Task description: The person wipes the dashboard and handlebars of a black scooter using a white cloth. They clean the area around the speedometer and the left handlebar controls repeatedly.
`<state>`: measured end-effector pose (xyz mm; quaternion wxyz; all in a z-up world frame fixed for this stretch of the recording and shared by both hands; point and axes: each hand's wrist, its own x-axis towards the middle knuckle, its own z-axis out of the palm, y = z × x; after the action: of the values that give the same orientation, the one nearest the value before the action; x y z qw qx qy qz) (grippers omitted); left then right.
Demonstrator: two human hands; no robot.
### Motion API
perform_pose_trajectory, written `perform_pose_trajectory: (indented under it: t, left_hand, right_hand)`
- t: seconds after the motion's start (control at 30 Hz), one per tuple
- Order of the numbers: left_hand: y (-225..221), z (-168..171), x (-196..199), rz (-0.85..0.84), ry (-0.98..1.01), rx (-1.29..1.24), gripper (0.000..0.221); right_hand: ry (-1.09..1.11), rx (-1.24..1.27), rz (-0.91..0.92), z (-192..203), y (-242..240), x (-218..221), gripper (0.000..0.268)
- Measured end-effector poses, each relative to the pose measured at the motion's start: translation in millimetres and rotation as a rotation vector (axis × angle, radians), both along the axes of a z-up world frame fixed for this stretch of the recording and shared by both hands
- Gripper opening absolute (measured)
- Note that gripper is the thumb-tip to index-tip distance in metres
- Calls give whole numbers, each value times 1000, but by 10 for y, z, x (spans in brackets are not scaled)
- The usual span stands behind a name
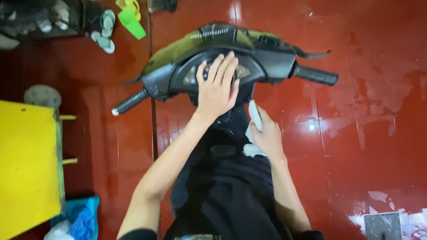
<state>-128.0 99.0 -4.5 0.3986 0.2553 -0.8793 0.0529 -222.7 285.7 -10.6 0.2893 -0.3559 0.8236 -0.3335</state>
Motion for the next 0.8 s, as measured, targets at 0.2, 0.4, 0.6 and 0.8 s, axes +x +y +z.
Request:
perform_pose_trajectory:
  t: [0.2, 0.4, 0.6, 0.8]
  left_hand:
    - [-2, 193, -102, 42, -282, -57, 46]
    - [31, 129, -297, 29, -340, -97, 47]
    - [199, 289, -272, 62, -272, -53, 39]
    - [84, 217, 54, -362, 74, -27, 35]
  right_hand:
    - [-50, -81, -25, -248, 163, -41, 58]
    - [-154, -79, -49, -99, 214, -108, 54]
    - [-168, -44, -70, -111, 270, -138, 54]
    - [-191, -18, -33, -263, 324, -137, 62]
